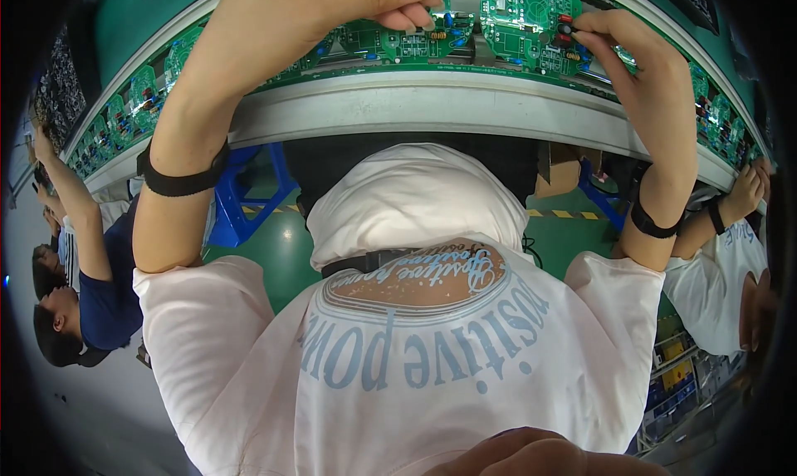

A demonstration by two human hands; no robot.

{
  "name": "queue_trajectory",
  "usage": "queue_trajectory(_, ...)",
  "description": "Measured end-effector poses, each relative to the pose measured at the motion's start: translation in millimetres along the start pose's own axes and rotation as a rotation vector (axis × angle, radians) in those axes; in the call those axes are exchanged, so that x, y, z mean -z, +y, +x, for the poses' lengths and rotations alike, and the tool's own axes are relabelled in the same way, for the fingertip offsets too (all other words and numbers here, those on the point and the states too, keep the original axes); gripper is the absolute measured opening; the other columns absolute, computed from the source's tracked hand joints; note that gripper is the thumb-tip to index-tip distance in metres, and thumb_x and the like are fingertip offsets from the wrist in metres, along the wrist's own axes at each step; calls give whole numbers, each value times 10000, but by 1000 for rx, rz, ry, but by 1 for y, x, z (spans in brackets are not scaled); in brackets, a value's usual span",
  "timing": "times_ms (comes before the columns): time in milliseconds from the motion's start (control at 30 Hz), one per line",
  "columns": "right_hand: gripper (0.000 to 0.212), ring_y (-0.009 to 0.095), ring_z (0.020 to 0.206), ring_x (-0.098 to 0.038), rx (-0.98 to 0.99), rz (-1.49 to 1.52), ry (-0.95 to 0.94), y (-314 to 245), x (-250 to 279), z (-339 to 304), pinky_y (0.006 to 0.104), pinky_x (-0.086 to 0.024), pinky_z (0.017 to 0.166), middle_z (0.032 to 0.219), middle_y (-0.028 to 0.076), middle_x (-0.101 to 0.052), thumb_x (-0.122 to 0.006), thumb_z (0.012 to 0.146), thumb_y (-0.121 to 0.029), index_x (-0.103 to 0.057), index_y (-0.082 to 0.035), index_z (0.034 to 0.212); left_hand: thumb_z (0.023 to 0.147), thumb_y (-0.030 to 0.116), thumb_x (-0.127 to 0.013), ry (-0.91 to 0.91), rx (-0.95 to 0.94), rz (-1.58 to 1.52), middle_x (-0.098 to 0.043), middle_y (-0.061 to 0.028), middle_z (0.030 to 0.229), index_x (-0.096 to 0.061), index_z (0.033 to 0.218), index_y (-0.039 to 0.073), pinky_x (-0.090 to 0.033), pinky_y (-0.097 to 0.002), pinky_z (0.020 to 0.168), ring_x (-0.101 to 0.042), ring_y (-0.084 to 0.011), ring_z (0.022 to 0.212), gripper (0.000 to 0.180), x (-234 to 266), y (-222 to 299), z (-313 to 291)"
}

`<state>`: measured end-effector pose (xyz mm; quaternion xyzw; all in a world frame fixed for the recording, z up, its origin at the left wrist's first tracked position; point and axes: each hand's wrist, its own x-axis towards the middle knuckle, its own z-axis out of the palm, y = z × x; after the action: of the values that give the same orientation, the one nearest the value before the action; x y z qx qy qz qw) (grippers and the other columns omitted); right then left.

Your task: The person picks up components from a tray and inserts them into circuit boards on an assembly line. They use their hands to position each component into specific slots on the boards before repeating the process.

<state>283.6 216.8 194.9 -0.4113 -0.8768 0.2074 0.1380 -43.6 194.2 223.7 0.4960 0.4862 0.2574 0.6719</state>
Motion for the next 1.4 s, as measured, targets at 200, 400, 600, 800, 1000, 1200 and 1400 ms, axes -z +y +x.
queue_trajectory(200, 187, 220, 913, -740, -54, 39, 7, -5, -1, -2, 297, -559, 810, 1031, 94, -757, -733, 930, -55, -719, -13, 1112, 972, -27, -681, 27, -16, 79, -772, -142, 982, -732, 1146, -72, -634, -255, 807, -753, -155, 875, 187, -5, 6, 0)
queue_trajectory(400, 199, 212, 900, -729, -43, 12, 28, -9, 3, -5, 292, -558, 820, 1019, 100, -746, -729, 931, -33, -710, -1, 1127, 933, -38, -709, 92, -118, 411, -767, -117, 958, -746, 1071, -48, -617, -271, 742, -741, -171, 827, 143, -9, 7, 6)
queue_trajectory(600, 182, 213, 892, -709, 57, 39, 154, -23, 6, -6, 287, -553, 825, 1021, 106, -742, -727, 919, 6, -711, 19, 1099, 846, 0, -756, -17, -616, 977, -721, -114, 918, -737, 958, 1, -565, -361, 727, -690, -280, 843, 113, -8, 11, 21)
queue_trajectory(800, 165, 220, 903, -707, 171, 42, 225, -32, -2, 3, 281, -549, 818, 1039, 98, -744, -726, 901, 24, -717, 12, 1065, 806, 24, -770, -51, -721, 1055, -709, -111, 916, -735, 925, 26, -540, -402, 803, -659, -318, 908, 124, -10, 13, 27)
queue_trajectory(1000, 155, 324, 824, -670, 130, 13, 222, -58, -1, 16, 378, -523, 712, 894, 137, -681, -726, 818, 66, -690, 1, 954, 805, 31, -771, -84, -689, 1027, -727, -106, 917, -742, 920, 29, -544, -397, 826, -666, -315, 907, 119, -5, 11, 31)
queue_trajectory(1200, 158, 315, 825, -675, 13, 14, 146, -73, 3, 20, 366, -522, 706, 908, 143, -686, -735, 811, 69, -692, 1, 948, 811, 51, -770, -111, -645, 1048, -742, -106, 921, -745, 903, 26, -548, -396, 834, -675, -304, 906, 98, -6, 11, 37)
queue_trajectory(1400, 143, 279, 823, -688, 0, 36, 152, -51, -6, 13, 332, -529, 720, 933, 120, -708, -739, 839, 49, -702, 4, 970, 831, 74, -755, -135, -674, 1082, -733, -105, 901, -743, 908, 33, -552, -406, 815, -683, -308, 890, 88, -6, 11, 39)
